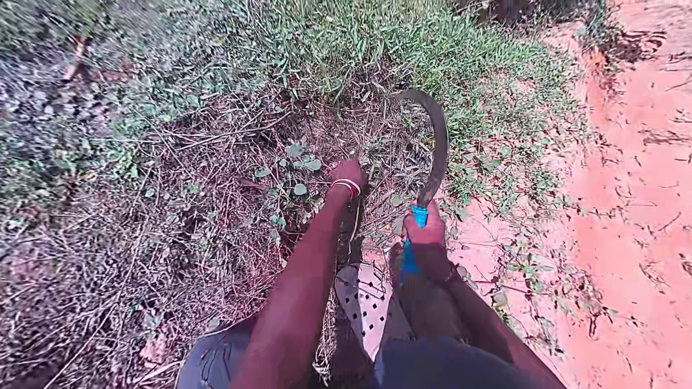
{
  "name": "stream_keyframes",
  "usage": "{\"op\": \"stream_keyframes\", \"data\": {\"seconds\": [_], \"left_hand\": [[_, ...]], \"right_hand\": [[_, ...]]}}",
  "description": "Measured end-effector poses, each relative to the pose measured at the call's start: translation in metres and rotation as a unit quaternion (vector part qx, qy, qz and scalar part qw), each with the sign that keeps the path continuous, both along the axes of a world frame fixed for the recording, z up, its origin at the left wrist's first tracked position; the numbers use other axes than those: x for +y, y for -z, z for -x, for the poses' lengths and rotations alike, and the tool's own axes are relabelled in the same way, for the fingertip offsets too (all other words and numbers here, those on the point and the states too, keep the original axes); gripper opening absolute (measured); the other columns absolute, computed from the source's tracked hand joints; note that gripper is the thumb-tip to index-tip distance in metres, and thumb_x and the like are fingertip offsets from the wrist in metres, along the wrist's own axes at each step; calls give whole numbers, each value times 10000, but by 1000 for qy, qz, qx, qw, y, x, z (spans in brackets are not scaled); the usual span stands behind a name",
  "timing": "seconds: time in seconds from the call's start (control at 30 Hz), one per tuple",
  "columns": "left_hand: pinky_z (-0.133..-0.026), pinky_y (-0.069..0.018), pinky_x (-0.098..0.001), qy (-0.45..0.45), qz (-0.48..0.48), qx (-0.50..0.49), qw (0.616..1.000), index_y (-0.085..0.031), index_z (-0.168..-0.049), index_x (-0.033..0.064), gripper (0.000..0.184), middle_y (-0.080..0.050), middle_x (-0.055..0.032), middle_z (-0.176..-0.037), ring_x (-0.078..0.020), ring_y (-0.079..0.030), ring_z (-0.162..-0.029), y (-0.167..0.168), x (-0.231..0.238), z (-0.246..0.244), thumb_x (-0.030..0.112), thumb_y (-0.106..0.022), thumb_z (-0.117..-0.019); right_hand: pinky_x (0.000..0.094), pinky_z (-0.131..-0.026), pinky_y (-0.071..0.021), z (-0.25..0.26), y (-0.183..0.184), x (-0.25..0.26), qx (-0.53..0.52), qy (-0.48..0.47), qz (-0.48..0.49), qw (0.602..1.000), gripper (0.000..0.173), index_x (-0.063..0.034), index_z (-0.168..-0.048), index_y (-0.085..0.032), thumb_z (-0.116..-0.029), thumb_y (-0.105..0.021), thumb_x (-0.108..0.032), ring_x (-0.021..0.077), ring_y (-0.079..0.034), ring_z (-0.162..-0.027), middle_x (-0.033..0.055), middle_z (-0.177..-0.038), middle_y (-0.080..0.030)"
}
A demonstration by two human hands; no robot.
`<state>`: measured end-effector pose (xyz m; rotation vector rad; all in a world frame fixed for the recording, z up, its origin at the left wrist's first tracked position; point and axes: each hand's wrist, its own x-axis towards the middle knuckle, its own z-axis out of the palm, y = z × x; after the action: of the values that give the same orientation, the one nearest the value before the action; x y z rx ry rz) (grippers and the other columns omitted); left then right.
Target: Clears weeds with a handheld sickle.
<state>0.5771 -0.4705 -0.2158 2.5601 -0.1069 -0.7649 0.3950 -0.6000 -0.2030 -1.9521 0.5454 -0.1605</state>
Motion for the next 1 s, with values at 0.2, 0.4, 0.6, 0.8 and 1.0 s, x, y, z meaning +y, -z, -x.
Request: {"op": "stream_keyframes", "data": {"seconds": [0.2, 0.4, 0.6, 0.8, 1.0], "left_hand": [[-1024, -484, -641, -61, 110, -27, 992, -623, -1292, -45, 370, -648, -312, -1257, -462, -621, -1223, 5, -9, 26, 224, -467, -1091], [-1066, -463, -625, -70, 148, -7, 987, -591, -1371, -16, 386, -623, -294, -1331, -439, -597, -1277, -1, -4, 30, 221, -443, -1105], [-1049, -464, -642, -50, 164, -13, 985, -622, -1305, -56, 371, -633, -323, -1287, -470, -604, -1248, 6, 0, 40, 208, -456, -1103], [-1019, -474, -662, -36, 185, -21, 982, -594, -1333, -62, 346, -641, -342, -1245, -499, -619, -1200, 26, 5, 56, 143, -480, -1079], [-1026, -458, -656, -42, 177, -9, 983, -590, -1314, -89, 359, -643, -351, -1209, -498, -619, -1186, 25, 3, 93, 130, -403, -1099]], "right_hand": [[463, -581, -540, -82, -44, -21, -50, -56, 117, 990, 438, -4, -1423, -427, -1021, -549, -127, 273, -626, -626, 171, -834, -609], [642, -955, -487, -200, -6, -43, 198, -164, 215, 942, 557, 26, -1486, -388, -998, -593, -149, 483, -611, -1171, 341, -1287, -582], [571, -870, -542, -96, 39, -9, 227, -118, 196, 947, 530, -5, -1493, -315, -1055, -529, -213, 416, -683, -1001, 279, -1090, -648], [512, -904, -514, -12, -59, 13, 313, -182, 187, 913, 516, -37, -1528, -317, -1066, -489, -188, 363, -659, -1032, 231, -1098, -642], [479, -760, -544, 88, -45, -8, 237, -164, 149, 946, 475, 72, -1416, -453, -1006, -562, -141, 312, -673, -801, 194, -894, -658]]}}
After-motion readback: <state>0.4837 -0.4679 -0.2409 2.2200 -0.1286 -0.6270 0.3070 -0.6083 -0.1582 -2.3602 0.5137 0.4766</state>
